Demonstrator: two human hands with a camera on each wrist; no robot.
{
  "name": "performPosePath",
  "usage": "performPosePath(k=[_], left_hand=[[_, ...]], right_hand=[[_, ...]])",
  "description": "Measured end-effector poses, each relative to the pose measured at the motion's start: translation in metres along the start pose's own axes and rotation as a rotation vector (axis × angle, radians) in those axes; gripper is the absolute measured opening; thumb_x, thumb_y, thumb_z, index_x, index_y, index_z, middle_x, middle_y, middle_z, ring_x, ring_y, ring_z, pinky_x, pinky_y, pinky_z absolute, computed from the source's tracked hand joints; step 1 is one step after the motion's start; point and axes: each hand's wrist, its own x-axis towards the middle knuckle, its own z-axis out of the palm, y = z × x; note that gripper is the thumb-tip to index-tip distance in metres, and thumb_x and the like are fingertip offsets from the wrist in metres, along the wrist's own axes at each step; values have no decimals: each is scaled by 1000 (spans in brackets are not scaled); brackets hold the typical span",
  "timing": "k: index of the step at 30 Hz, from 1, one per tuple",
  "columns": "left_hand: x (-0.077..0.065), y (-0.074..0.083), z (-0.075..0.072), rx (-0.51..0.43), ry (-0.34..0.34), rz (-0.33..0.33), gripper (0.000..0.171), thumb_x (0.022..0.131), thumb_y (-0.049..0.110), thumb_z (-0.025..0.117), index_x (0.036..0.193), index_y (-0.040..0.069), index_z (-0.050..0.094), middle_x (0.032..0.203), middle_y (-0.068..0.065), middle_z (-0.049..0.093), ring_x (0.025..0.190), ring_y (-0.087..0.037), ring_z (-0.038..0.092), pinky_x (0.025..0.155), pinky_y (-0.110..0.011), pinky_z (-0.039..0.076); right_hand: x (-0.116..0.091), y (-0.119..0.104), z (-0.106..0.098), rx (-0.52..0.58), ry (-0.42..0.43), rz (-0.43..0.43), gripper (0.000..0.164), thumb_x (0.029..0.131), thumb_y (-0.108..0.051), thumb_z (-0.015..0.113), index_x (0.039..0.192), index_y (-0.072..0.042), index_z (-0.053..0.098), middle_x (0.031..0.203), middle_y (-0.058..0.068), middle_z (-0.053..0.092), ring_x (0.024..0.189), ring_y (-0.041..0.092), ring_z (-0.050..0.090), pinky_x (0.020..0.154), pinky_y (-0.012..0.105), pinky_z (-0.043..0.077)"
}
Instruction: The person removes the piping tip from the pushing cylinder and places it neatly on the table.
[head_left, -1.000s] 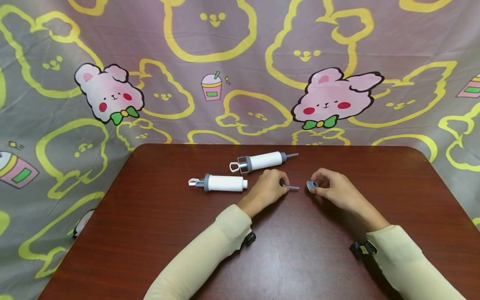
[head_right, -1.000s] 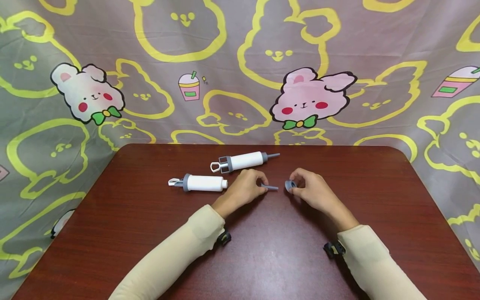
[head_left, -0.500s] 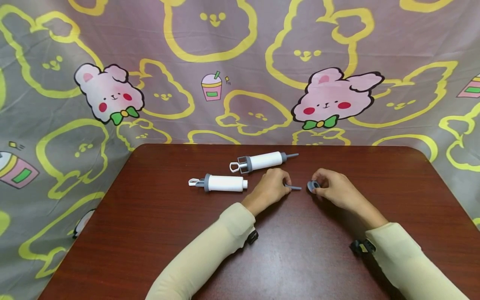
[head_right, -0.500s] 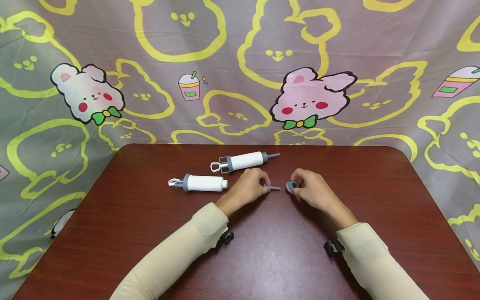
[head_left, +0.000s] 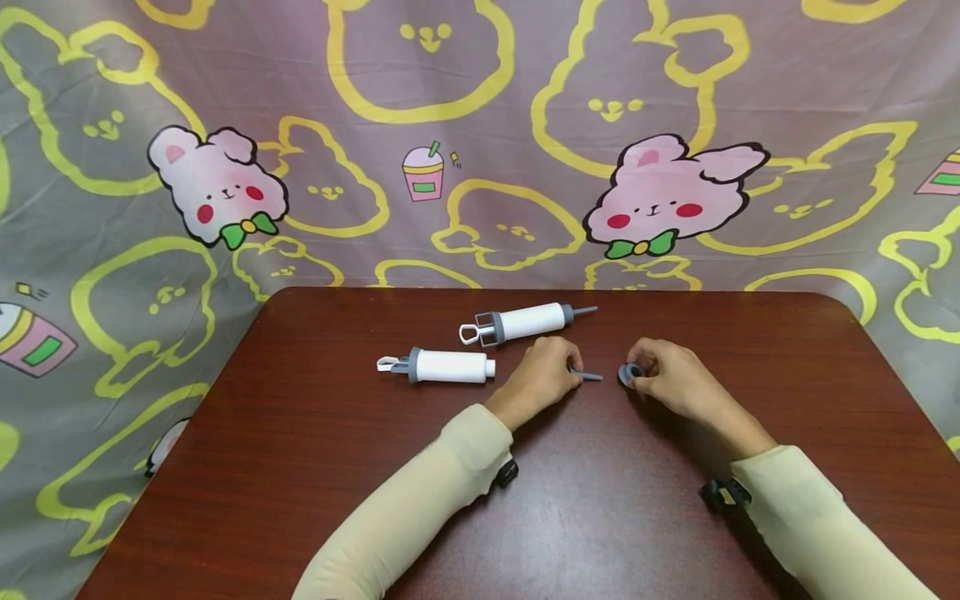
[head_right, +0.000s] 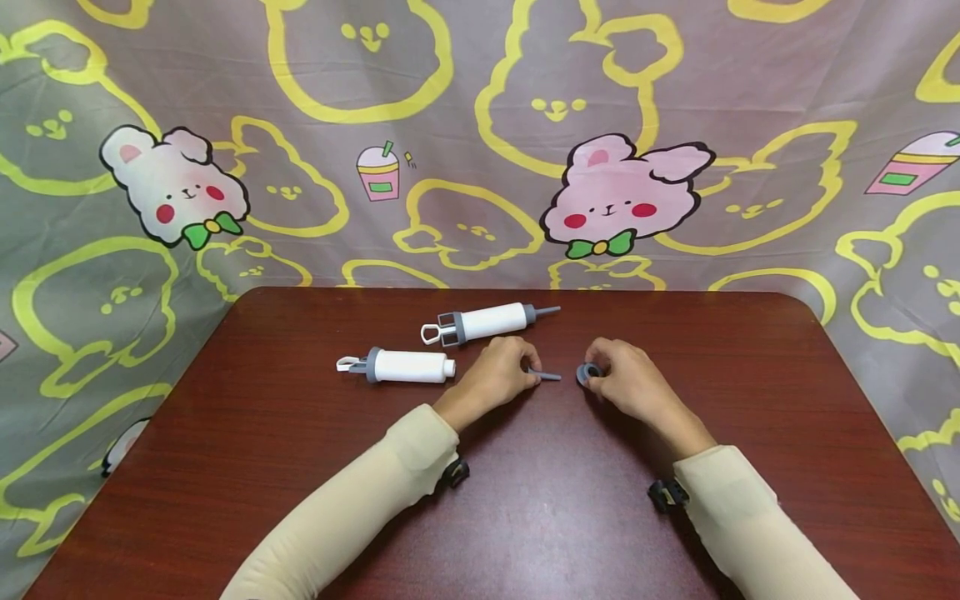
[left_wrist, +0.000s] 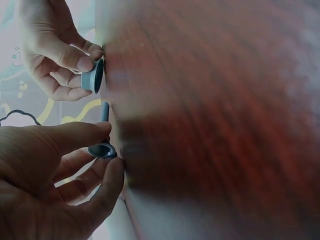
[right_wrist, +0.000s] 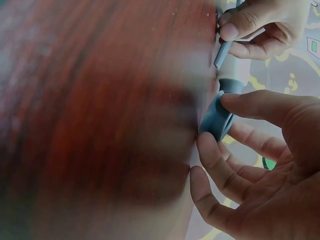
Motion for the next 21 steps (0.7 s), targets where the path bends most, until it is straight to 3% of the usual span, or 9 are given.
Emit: performPosePath(k=[21], left_hand=[[1,3,0,20,-19,-4,9,87,12,84,83,15,76,85,4,74,80,-16,68,71,-26,52]], right_hand=[[0,1,0,-16,-7,17,15,88,-4,76,101,-4,67,81,6,61,72,17,57,65,32,41]])
